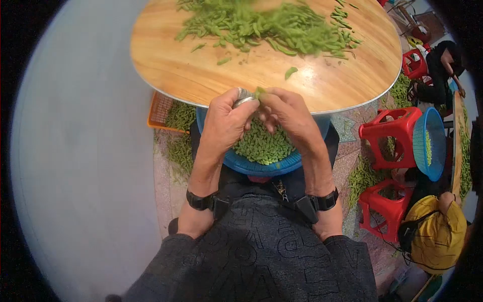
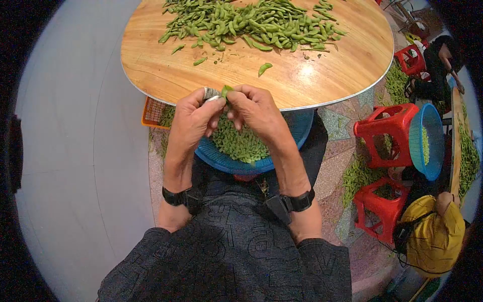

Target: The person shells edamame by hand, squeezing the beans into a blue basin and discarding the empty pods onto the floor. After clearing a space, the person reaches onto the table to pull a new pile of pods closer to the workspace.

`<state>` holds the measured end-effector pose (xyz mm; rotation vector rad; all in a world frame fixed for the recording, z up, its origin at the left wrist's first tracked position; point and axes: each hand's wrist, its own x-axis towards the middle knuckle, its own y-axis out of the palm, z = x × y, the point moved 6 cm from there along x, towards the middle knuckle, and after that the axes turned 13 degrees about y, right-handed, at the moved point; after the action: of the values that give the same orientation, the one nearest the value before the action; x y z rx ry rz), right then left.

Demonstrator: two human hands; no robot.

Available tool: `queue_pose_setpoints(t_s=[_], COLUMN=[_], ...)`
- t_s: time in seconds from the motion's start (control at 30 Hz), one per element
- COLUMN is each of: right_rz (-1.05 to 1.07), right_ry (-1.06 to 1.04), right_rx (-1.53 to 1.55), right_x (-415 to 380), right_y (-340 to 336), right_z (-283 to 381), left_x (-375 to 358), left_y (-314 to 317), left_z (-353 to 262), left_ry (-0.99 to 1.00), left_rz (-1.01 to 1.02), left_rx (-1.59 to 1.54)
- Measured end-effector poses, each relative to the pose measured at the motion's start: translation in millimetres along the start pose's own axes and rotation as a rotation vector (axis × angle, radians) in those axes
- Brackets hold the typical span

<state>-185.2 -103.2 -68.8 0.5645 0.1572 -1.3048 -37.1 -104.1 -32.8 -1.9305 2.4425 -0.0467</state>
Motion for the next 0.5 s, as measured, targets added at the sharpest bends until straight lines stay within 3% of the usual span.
queue_pose_setpoints(t_s=[0.13, 0.23, 0.5], right_rz=[-0.046, -0.131, -0.015], right_ry=[-0.007, -0.032, -0.009], right_rx=[-0.028, -0.29, 0.002], right_x=[-2.7, -8.3, -8.1], right_y=[-2.8, -5.7, -2.6], right_z=[2.1, 13.7, 6.2], left_x=[7.4, 5.5, 3.7], left_y=[-2.4, -1.5, 2.7], left_z=[5.8, 2.7, 0.8], left_ry=[0.009, 0.08, 0.148], left_rz=[0.009, -0.016, -0.035], left_rx=[-0.034, -0.037, -0.052])
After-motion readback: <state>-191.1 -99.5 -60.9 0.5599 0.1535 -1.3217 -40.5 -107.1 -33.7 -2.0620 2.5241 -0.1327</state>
